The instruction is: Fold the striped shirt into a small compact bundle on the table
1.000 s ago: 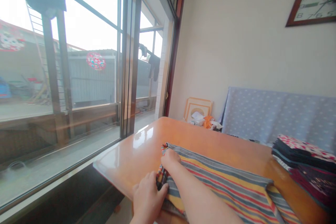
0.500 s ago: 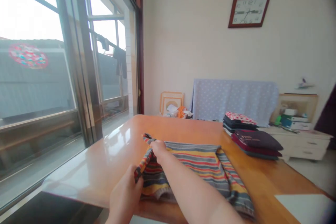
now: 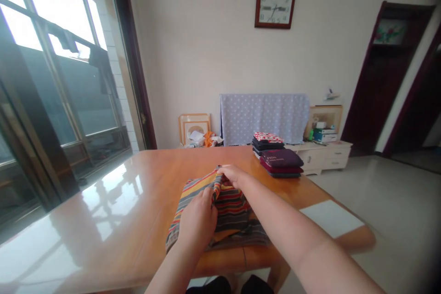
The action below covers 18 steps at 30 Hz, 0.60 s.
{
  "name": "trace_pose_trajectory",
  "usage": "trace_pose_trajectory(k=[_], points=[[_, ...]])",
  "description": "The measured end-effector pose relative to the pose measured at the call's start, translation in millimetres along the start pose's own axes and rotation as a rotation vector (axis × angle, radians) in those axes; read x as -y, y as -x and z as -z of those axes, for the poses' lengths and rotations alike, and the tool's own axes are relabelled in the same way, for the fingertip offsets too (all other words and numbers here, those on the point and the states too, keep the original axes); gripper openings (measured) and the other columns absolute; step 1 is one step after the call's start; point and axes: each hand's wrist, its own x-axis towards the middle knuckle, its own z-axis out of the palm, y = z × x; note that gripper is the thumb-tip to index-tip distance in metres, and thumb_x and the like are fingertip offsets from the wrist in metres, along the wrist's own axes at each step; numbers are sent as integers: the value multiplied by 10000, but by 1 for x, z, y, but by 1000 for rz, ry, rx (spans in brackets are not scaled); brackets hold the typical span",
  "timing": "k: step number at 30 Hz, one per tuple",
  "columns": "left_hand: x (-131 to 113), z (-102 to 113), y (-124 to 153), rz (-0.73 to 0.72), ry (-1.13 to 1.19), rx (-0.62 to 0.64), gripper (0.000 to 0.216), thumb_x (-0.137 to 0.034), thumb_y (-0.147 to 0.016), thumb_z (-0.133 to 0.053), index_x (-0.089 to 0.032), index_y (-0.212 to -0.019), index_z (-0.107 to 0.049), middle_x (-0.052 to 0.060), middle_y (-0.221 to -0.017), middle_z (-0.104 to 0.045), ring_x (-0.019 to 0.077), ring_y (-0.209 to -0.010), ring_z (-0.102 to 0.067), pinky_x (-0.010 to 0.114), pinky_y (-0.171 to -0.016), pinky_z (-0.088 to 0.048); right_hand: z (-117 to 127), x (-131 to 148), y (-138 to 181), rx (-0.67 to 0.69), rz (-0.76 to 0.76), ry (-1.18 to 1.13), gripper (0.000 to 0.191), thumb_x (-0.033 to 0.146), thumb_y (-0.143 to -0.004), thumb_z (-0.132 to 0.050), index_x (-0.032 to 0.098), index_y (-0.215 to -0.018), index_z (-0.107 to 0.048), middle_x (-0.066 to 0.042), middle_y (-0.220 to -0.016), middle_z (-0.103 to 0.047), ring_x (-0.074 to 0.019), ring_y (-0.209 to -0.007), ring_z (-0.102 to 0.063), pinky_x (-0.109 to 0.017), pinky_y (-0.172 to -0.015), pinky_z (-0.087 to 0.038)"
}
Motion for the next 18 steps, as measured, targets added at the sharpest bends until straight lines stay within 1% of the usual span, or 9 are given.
trace_pose_trajectory(k=[2, 4, 8, 10, 13, 16, 18], points=[[-19, -10, -10, -58, 16, 15, 270, -163, -868, -453, -228, -1117, -534, 82, -1111, -698, 242, -997, -651, 296, -735, -404, 29, -2, 3, 4, 3, 8, 135, 133, -681, -613, 168, -812, -622, 26, -601, -608, -114, -522, -560, -196, -496, -425], [-34, -20, -18, -101, 15, 43, 277, -155, -865, -447, -223, -1117, -538, 81, -1091, -697, 236, -985, -648, 292, -737, -406, 51, -6, 5, -5, 19, 5, 142, 127, -679, -610, 173, -813, -617, 36, -600, -599, -115, -538, -565, -200, -518, -446], [-60, -38, -27, -171, 14, 103, 349, -136, -844, -436, -213, -1167, -546, 86, -1120, -679, 239, -995, -632, 297, -738, -422, 83, -13, 5, -19, 60, -17, 166, 156, -686, -602, 185, -849, -617, 42, -639, -604, -109, -562, -566, -196, -524, -448], [-72, -49, -28, -195, 24, 128, 406, -122, -831, -437, -206, -1213, -543, 92, -1146, -671, 243, -1021, -622, 303, -776, -434, 95, -19, 5, -23, 73, -17, 159, 177, -688, -601, 189, -846, -612, 45, -639, -599, -103, -543, -550, -187, -490, -411], [-86, -67, -27, -201, 33, 197, 481, -98, -816, -443, -201, -1277, -532, 99, -1195, -658, 240, -1065, -611, 303, -841, -439, 108, -32, 7, -49, 74, 2, 108, 188, -682, -598, 189, -790, -587, 62, -566, -541, -86, -466, -472, -179, -425, -313], [-94, -85, -26, -181, 27, 281, 523, -76, -815, -432, -198, -1314, -525, 106, -1250, -640, 234, -1077, -615, 299, -841, -448, 117, -49, 10, -104, 61, 28, 78, 169, -670, -576, 191, -743, -562, 77, -506, -482, -73, -408, -393, -188, -391, -218], [-96, -95, -27, -178, 24, 310, 529, -71, -820, -420, -199, -1323, -527, 107, -1268, -633, 234, -1072, -622, 304, -837, -457, 122, -58, 11, -138, 55, 41, 91, 147, -656, -562, 191, -736, -562, 81, -494, -470, -67, -391, -361, -196, -386, -179]])
